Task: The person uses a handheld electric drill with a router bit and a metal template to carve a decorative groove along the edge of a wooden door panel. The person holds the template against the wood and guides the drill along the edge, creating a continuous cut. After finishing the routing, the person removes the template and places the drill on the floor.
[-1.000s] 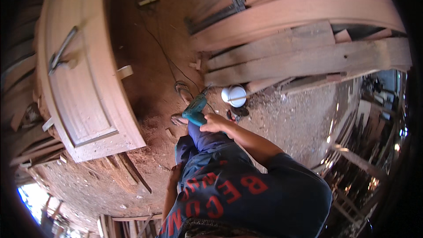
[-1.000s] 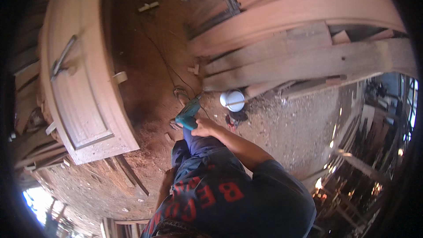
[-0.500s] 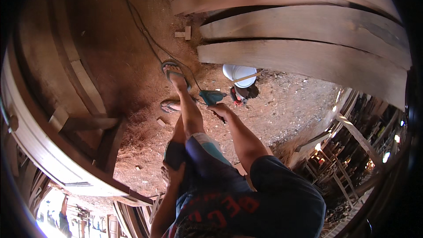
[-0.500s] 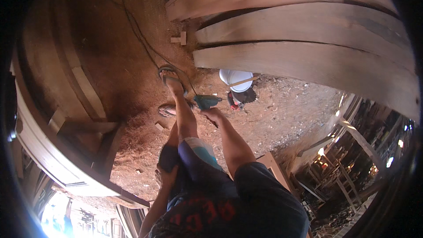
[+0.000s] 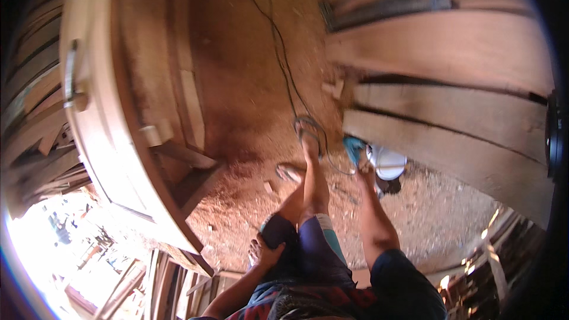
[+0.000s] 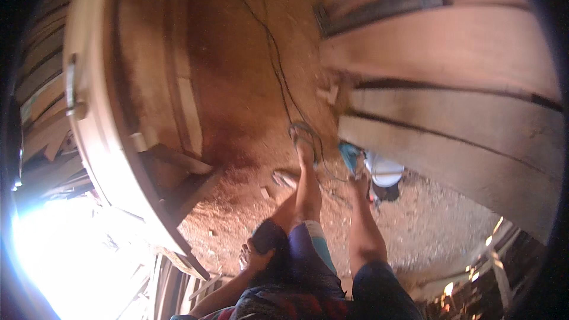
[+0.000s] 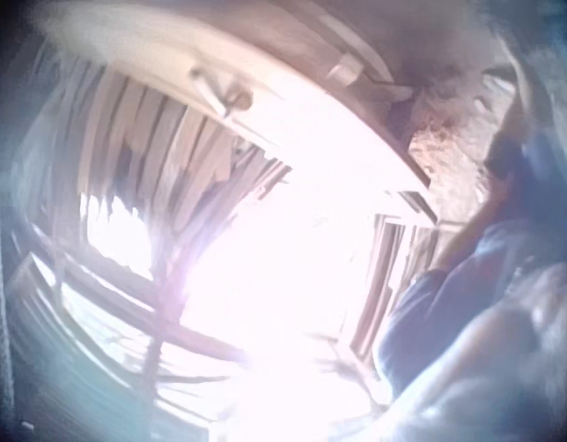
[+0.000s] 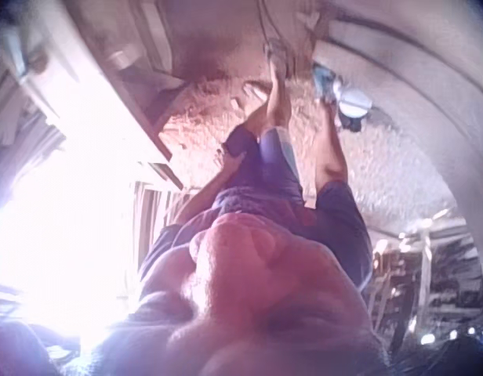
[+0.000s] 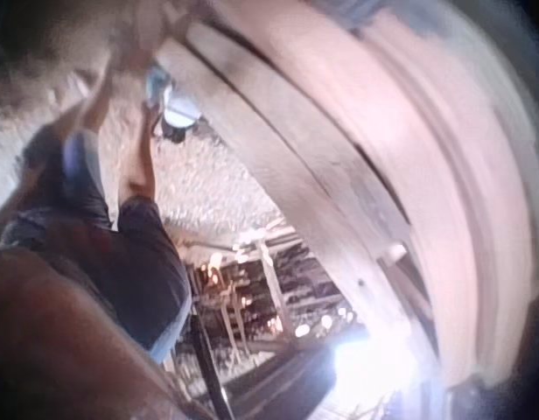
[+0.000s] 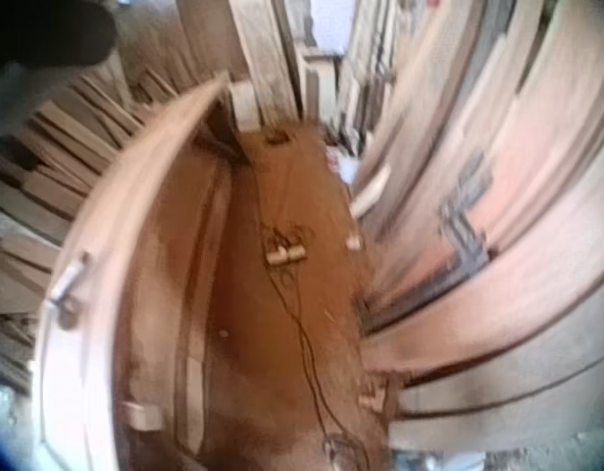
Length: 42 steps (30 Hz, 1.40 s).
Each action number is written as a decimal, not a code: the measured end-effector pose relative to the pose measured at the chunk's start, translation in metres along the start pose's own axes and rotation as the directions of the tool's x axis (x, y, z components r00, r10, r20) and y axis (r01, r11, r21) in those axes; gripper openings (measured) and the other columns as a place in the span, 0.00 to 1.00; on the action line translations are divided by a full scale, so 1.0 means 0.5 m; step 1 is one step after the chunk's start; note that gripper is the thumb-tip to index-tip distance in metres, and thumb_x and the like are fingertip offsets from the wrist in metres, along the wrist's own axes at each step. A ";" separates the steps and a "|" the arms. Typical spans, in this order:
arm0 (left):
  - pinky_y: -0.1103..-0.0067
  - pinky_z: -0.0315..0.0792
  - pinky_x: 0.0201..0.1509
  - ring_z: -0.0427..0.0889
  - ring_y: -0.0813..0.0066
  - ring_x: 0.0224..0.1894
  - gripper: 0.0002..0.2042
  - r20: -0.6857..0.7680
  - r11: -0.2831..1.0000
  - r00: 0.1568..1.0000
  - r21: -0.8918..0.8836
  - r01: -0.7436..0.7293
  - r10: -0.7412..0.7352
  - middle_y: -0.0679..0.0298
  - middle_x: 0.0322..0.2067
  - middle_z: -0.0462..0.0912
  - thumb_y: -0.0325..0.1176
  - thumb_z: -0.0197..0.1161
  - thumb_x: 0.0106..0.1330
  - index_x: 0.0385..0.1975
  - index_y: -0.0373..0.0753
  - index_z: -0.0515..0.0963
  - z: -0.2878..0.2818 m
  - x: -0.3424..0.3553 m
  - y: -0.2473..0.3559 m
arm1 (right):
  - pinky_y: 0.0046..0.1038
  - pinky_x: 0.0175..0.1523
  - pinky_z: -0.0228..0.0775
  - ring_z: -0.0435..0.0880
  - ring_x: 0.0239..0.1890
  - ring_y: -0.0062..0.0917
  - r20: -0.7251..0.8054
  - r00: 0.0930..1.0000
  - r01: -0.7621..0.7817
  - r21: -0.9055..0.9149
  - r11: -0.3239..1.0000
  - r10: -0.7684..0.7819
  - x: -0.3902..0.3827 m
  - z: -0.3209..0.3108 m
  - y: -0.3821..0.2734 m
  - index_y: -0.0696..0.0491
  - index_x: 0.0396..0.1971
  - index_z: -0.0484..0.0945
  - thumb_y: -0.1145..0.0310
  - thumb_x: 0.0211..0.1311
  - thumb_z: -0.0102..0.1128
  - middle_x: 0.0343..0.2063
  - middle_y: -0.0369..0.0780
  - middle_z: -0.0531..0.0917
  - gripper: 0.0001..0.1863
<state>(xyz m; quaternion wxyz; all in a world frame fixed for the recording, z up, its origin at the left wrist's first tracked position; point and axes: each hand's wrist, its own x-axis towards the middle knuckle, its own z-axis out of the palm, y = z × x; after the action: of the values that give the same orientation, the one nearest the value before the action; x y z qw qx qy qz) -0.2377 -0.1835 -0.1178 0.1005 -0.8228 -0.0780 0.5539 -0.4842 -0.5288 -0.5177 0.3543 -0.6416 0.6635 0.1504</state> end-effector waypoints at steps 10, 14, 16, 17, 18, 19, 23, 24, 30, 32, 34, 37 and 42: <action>0.55 0.62 0.80 0.63 0.38 0.77 0.56 -0.006 0.908 0.925 -0.190 -0.373 0.379 0.32 0.73 0.65 0.71 0.67 0.60 0.78 0.32 0.59 0.058 0.104 -0.063 | 0.34 0.33 0.79 0.88 0.28 0.29 0.453 0.891 -0.027 0.116 0.993 -0.029 -0.241 -0.388 -0.340 0.54 0.34 0.88 0.63 0.66 0.63 0.29 0.40 0.89 0.10; 0.57 0.64 0.79 0.69 0.41 0.75 0.44 0.019 0.816 0.836 -0.228 -0.531 0.549 0.35 0.69 0.73 0.66 0.62 0.68 0.73 0.34 0.69 -0.117 -0.086 -0.015 | 0.42 0.53 0.82 0.91 0.46 0.46 0.405 0.912 0.031 0.082 0.996 -0.062 -0.166 -0.401 -0.438 0.54 0.40 0.90 0.55 0.58 0.68 0.40 0.50 0.92 0.19; 0.58 0.66 0.78 0.71 0.42 0.73 0.38 0.001 0.715 0.735 -0.228 -0.660 0.678 0.38 0.68 0.75 0.62 0.59 0.72 0.71 0.36 0.73 -0.197 -0.110 0.019 | 0.42 0.53 0.82 0.91 0.46 0.46 0.318 0.909 0.271 0.035 0.962 -0.268 -0.034 -0.364 -0.408 0.55 0.44 0.89 0.55 0.57 0.68 0.41 0.50 0.92 0.21; 0.59 0.67 0.77 0.74 0.43 0.71 0.34 -0.015 0.665 0.682 -0.209 -0.717 0.731 0.40 0.67 0.77 0.60 0.58 0.74 0.69 0.38 0.75 -0.233 -0.104 0.041 | 0.39 0.45 0.85 0.92 0.37 0.39 0.333 0.897 0.312 -0.013 0.950 -0.290 -0.038 -0.379 -0.460 0.55 0.45 0.89 0.56 0.59 0.68 0.36 0.48 0.92 0.20; 0.60 0.68 0.76 0.76 0.44 0.70 0.31 -0.029 0.617 0.633 -0.197 -0.762 0.774 0.43 0.66 0.78 0.58 0.57 0.76 0.67 0.39 0.77 -0.256 -0.107 0.057 | 0.37 0.39 0.83 0.90 0.33 0.35 0.388 0.887 0.253 0.049 0.966 -0.252 -0.060 -0.402 -0.523 0.54 0.42 0.87 0.61 0.60 0.68 0.33 0.45 0.90 0.15; 0.61 0.71 0.73 0.79 0.48 0.67 0.28 -0.104 0.581 0.634 -0.311 -0.753 0.766 0.46 0.63 0.81 0.55 0.59 0.77 0.66 0.40 0.79 -0.319 -0.122 0.079 | 0.34 0.33 0.81 0.88 0.29 0.31 0.434 0.877 0.178 0.104 0.979 -0.205 -0.082 -0.432 -0.580 0.54 0.40 0.85 0.66 0.62 0.68 0.29 0.42 0.87 0.10; 0.67 0.80 0.60 0.87 0.64 0.53 0.20 -0.319 0.417 0.780 -0.704 -0.575 0.538 0.55 0.49 0.88 0.44 0.66 0.76 0.60 0.38 0.83 -0.597 -0.197 0.167 | 0.27 0.26 0.77 0.84 0.24 0.24 0.493 0.855 0.119 0.114 0.986 -0.160 -0.088 -0.551 -0.803 0.53 0.37 0.82 0.71 0.66 0.65 0.26 0.38 0.85 0.03; 0.70 0.81 0.56 0.88 0.67 0.49 0.19 -0.433 0.401 0.774 -0.676 -0.618 0.462 0.57 0.45 0.89 0.42 0.67 0.76 0.58 0.37 0.83 -0.680 -0.216 0.185 | 0.26 0.26 0.77 0.84 0.25 0.23 0.524 0.836 0.072 0.190 0.979 -0.163 -0.079 -0.568 -0.841 0.53 0.39 0.82 0.70 0.67 0.65 0.27 0.38 0.85 0.05; 0.70 0.80 0.53 0.87 0.65 0.47 0.12 -0.858 0.321 0.511 -0.496 -0.807 -0.041 0.54 0.43 0.90 0.33 0.69 0.75 0.49 0.30 0.84 -0.989 0.044 0.142 | 0.23 0.29 0.77 0.84 0.27 0.19 0.480 0.834 0.224 0.157 0.962 -0.273 -0.050 -0.731 -1.103 0.52 0.43 0.82 0.66 0.68 0.65 0.29 0.35 0.86 0.08; 0.69 0.80 0.53 0.87 0.60 0.46 0.17 -0.772 0.311 0.603 -0.635 -0.708 -0.204 0.49 0.42 0.89 0.38 0.70 0.73 0.51 0.31 0.82 -1.087 0.097 0.148 | 0.25 0.31 0.78 0.85 0.29 0.19 0.427 0.869 0.207 0.144 0.968 -0.249 -0.014 -0.793 -1.141 0.50 0.42 0.82 0.66 0.69 0.65 0.30 0.35 0.87 0.07; 0.64 0.79 0.52 0.87 0.57 0.45 0.26 -0.748 0.349 0.545 -0.661 -0.665 -0.379 0.46 0.41 0.89 0.49 0.72 0.69 0.53 0.31 0.81 -1.135 0.185 0.057 | 0.25 0.31 0.78 0.85 0.29 0.19 0.423 0.868 0.216 0.152 0.964 -0.261 -0.001 -0.808 -1.186 0.50 0.43 0.81 0.66 0.69 0.64 0.30 0.35 0.87 0.07; 0.61 0.79 0.56 0.87 0.47 0.53 0.34 -0.630 0.361 0.591 -0.775 -0.518 -0.504 0.37 0.47 0.88 0.56 0.68 0.69 0.54 0.23 0.80 -1.244 0.240 0.006 | 0.24 0.27 0.76 0.85 0.26 0.22 0.428 0.873 0.177 0.171 0.969 -0.235 0.054 -0.825 -1.183 0.51 0.42 0.80 0.67 0.69 0.65 0.28 0.37 0.86 0.07; 0.58 0.77 0.62 0.85 0.44 0.60 0.47 -0.435 0.387 0.768 -0.884 -0.263 -0.470 0.30 0.53 0.84 0.68 0.60 0.69 0.60 0.18 0.77 -1.425 0.220 0.099 | 0.35 0.29 0.76 0.86 0.26 0.29 0.366 0.929 0.087 -0.059 0.994 -0.060 0.097 -0.878 -1.186 0.56 0.34 0.83 0.63 0.66 0.65 0.26 0.42 0.87 0.10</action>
<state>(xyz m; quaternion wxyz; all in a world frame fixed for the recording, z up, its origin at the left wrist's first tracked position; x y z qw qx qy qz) 0.4649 -0.2611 0.0320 -0.3117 -0.8626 -0.3861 0.0983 -0.0341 -0.9301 -0.0895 0.4525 -0.6398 0.5557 0.2777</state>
